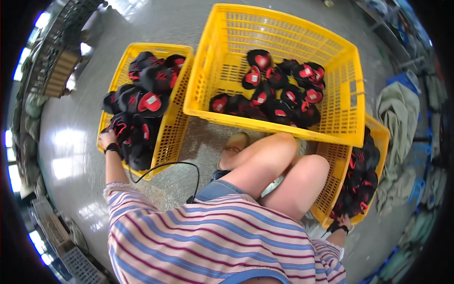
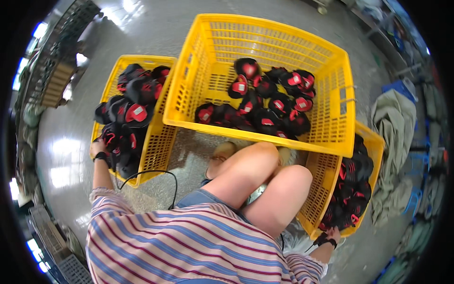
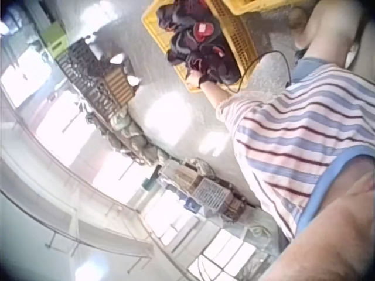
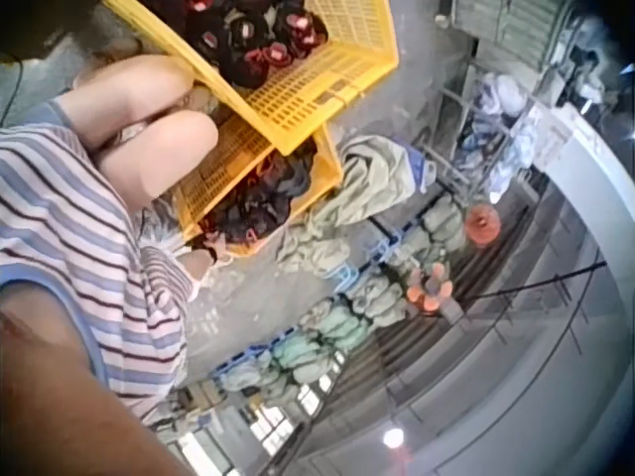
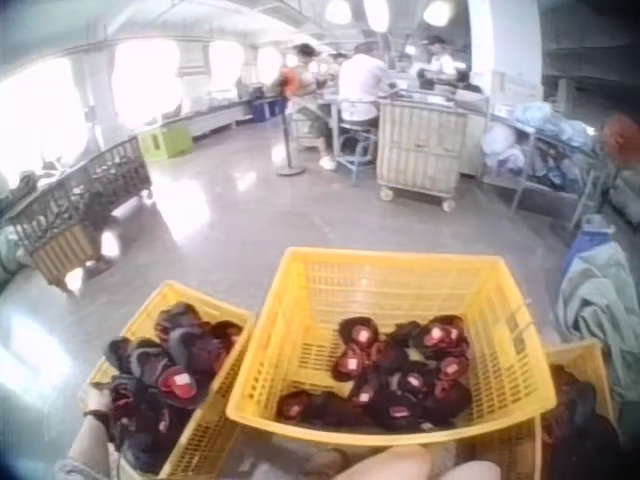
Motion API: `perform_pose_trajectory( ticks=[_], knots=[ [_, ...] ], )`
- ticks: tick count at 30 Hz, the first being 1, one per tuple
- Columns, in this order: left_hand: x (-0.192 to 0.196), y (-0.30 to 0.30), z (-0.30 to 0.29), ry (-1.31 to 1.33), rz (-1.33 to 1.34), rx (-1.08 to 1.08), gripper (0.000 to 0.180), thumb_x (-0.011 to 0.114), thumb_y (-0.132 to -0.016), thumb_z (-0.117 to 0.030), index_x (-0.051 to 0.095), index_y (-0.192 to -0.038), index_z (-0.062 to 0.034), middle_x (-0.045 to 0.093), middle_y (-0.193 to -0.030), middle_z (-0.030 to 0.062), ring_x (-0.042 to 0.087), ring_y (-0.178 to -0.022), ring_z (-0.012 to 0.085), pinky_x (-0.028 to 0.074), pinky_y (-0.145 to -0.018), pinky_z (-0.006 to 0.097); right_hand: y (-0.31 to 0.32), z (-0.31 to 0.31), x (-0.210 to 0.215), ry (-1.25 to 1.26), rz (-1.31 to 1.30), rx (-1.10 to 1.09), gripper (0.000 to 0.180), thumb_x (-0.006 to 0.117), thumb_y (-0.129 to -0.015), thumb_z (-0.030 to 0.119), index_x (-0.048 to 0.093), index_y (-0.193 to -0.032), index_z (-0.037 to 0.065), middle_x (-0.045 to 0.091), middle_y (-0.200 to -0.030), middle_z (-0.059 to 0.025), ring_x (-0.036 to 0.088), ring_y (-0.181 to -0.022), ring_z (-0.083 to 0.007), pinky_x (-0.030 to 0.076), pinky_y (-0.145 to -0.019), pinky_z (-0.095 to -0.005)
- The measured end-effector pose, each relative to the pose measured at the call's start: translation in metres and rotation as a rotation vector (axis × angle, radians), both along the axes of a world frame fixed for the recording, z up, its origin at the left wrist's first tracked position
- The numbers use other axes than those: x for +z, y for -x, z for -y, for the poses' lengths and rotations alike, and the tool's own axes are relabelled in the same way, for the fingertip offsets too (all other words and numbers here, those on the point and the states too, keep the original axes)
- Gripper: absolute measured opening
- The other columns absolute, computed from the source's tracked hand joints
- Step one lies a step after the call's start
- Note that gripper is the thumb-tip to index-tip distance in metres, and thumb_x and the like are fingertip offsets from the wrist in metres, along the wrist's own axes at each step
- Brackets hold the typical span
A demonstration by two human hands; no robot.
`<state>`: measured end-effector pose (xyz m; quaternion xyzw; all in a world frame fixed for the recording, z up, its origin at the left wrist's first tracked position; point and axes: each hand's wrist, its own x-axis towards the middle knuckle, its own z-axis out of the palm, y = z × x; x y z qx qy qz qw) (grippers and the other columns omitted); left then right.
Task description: The person sits on the floor and sorts black and red shoes from a yellow crate into a plastic bag. They pick up pairs of shoes, inspect them, and place them into the bag, repeating this process until the crate is empty.
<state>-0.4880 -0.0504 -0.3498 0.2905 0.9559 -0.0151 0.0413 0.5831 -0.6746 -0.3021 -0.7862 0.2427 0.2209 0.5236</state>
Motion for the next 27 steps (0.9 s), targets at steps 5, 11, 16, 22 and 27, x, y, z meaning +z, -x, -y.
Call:
perform_pose_trajectory(
  ticks=[5, 11, 16, 22, 27],
  knots=[
    [0.167, -0.138, -0.112, -0.651, -0.224, -0.947, 0.034, 0.064, -0.080, -0.018, 0.061, -0.110, -0.0037, 0.063, -0.108, 0.0168, 0.059, -0.104, 0.0328, 0.044, -0.091, 0.039, -0.029, -0.040, 0.016, 0.195, -0.123, 0.362, 0.026, 0.070, -0.080, 0.031, 0.058, -0.087, 0.010, 0.060, -0.073, -0.0048, 0.057, -0.063, -0.0196, 0.046, -0.058, -0.0341],
    [0.144, -0.475, -0.192, -0.274, 0.594, -1.744, 0.034, 0.063, -0.084, -0.019, 0.059, -0.116, -0.0066, 0.063, -0.113, 0.0155, 0.060, -0.105, 0.0297, 0.048, -0.089, 0.038, -0.072, -0.194, 0.133, 0.408, 0.568, 0.890, 0.019, 0.057, -0.091, 0.027, 0.056, -0.079, 0.012, 0.049, -0.060, 0.0053, 0.044, -0.049, -0.0045, 0.031, -0.042, -0.0226],
    [-0.013, -0.628, -0.185, 0.538, 0.533, -1.711, 0.092, 0.074, -0.069, -0.045, 0.032, -0.139, -0.0021, 0.055, -0.122, 0.0276, 0.057, -0.109, 0.0399, 0.046, -0.093, 0.041, 0.062, -0.419, 0.170, 0.471, 1.036, 1.596, 0.045, 0.068, -0.073, 0.005, 0.055, -0.115, 0.006, 0.059, -0.102, -0.0136, 0.057, -0.097, -0.0265, 0.046, -0.084, -0.0347],
    [-0.150, -0.689, -0.163, 0.796, 0.184, -1.799, 0.098, 0.061, -0.072, -0.065, 0.023, -0.148, -0.0163, 0.036, -0.140, 0.0292, 0.052, -0.113, 0.0394, 0.043, -0.096, 0.045, 0.114, -0.486, 0.140, 0.419, 0.857, 2.132, 0.067, 0.082, -0.060, 0.020, 0.054, -0.119, 0.007, 0.051, -0.121, -0.0137, 0.039, -0.124, -0.0353, 0.035, -0.099, -0.0467],
    [-0.172, -0.671, -0.108, 0.235, 0.842, -1.226, 0.078, 0.072, -0.068, -0.018, 0.040, -0.138, -0.0262, 0.045, -0.121, 0.0383, 0.052, -0.107, 0.0437, 0.044, -0.094, 0.047, 0.099, -0.579, 0.118, 0.169, 0.453, 2.544, 0.054, 0.076, -0.072, 0.030, 0.058, -0.116, 0.005, 0.058, -0.114, -0.0150, 0.051, -0.114, -0.0327, 0.042, -0.096, -0.0416]
  ],
)
